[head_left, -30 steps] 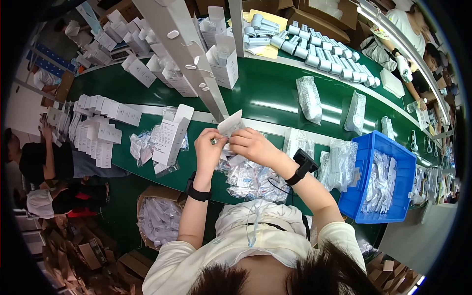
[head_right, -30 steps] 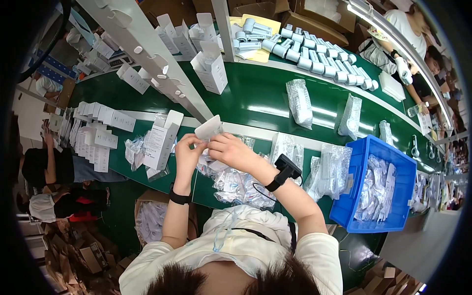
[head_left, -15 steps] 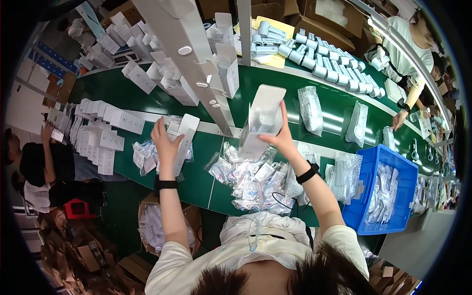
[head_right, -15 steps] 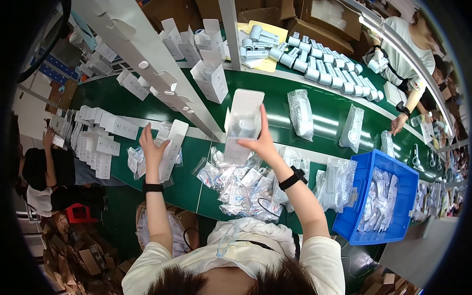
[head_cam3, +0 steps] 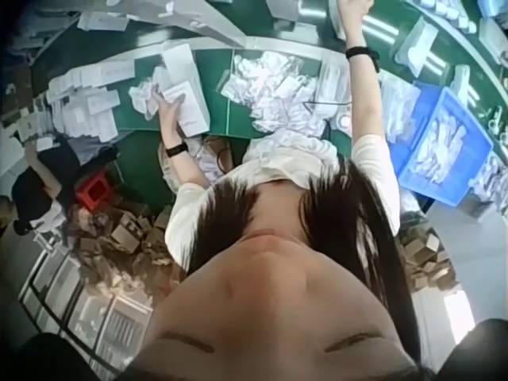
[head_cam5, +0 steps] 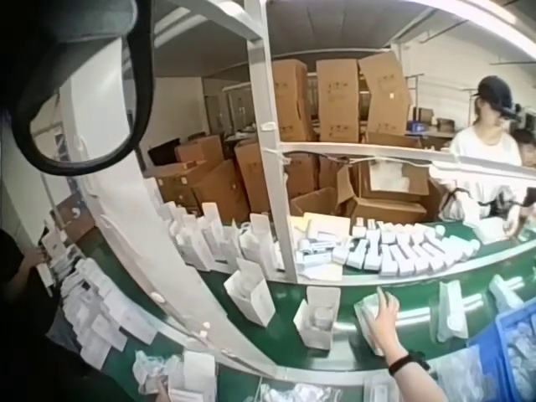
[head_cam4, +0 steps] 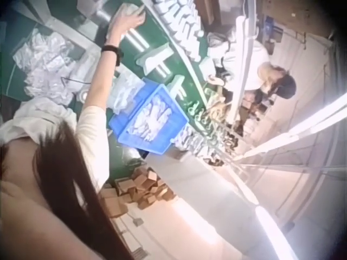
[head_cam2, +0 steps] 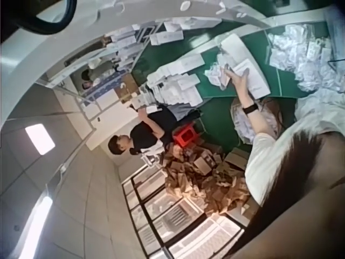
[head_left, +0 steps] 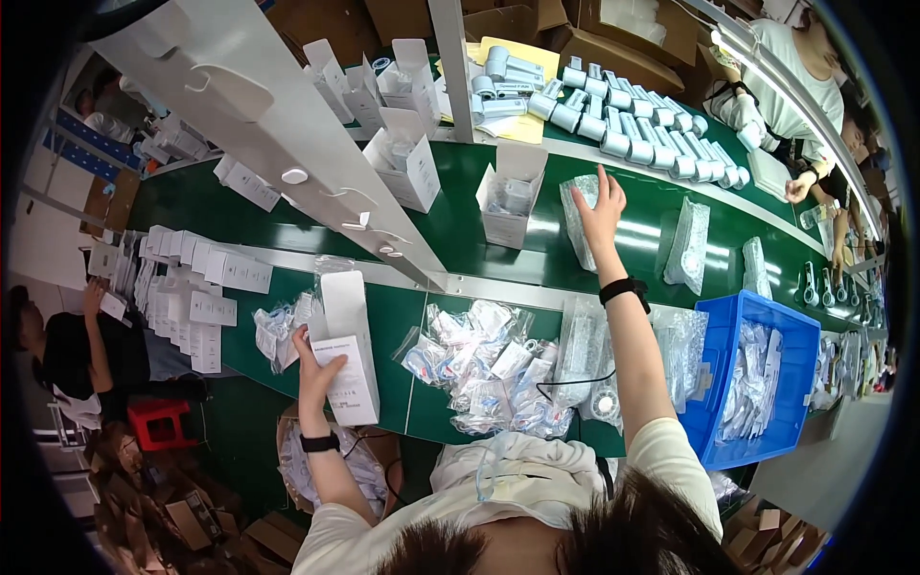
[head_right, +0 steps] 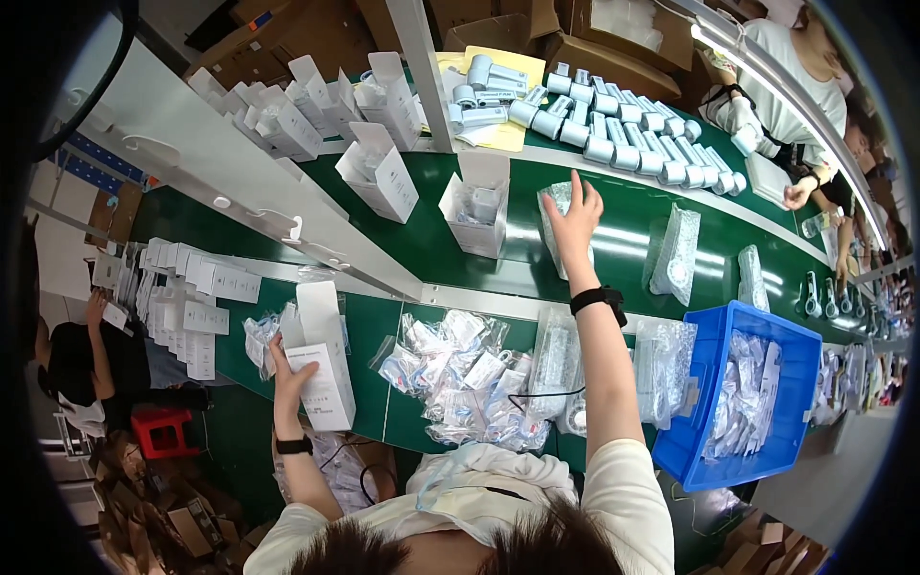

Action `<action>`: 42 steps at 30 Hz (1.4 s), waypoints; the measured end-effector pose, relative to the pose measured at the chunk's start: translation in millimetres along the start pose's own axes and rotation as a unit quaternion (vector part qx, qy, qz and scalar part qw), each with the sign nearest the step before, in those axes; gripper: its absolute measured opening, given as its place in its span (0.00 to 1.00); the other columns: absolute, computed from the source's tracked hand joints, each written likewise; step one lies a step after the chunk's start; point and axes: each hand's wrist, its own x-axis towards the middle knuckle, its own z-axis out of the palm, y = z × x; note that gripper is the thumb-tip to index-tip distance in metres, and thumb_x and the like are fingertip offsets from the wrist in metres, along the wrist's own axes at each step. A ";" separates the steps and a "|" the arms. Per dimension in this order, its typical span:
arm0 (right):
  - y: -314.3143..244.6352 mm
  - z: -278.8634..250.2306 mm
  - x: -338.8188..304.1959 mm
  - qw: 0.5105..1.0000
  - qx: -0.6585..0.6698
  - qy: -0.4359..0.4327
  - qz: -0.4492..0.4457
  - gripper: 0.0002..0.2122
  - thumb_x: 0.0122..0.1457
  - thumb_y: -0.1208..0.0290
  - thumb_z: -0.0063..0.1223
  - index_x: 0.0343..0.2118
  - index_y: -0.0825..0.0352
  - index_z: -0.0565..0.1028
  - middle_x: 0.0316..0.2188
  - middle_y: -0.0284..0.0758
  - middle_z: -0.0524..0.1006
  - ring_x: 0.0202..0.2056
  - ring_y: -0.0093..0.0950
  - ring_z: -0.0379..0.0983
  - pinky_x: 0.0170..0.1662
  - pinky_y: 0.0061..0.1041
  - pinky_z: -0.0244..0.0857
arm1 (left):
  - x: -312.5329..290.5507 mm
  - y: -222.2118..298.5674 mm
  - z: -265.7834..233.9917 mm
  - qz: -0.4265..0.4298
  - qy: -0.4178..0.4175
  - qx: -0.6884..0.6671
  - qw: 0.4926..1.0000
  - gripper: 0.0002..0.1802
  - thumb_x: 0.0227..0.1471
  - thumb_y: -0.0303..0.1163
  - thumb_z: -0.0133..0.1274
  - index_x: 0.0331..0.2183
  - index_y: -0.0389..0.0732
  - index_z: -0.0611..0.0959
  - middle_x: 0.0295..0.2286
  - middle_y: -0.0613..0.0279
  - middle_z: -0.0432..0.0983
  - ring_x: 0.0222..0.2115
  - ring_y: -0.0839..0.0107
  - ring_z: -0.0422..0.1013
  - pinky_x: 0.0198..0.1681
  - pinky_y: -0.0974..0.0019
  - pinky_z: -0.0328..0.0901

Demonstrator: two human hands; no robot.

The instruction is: The person packs handheld fans into boxes by hand, placing a fan and a small plastic bag containing a charging cable and manual into each box. After closing the boxes and setting them aside, the person reaches into a blue bin to retrieve more plastic bags.

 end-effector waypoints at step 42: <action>-38.5 51.4 -164.6 0.957 -0.044 -0.245 -0.147 0.18 0.36 0.77 0.59 0.35 0.66 0.72 0.35 0.38 0.71 0.38 0.37 0.66 0.39 0.30 0.62 | -52.6 59.8 141.3 0.268 0.002 0.177 0.947 0.18 0.33 0.25 0.60 0.25 0.36 0.66 0.39 0.47 0.61 0.38 0.50 0.64 0.39 0.61 0.61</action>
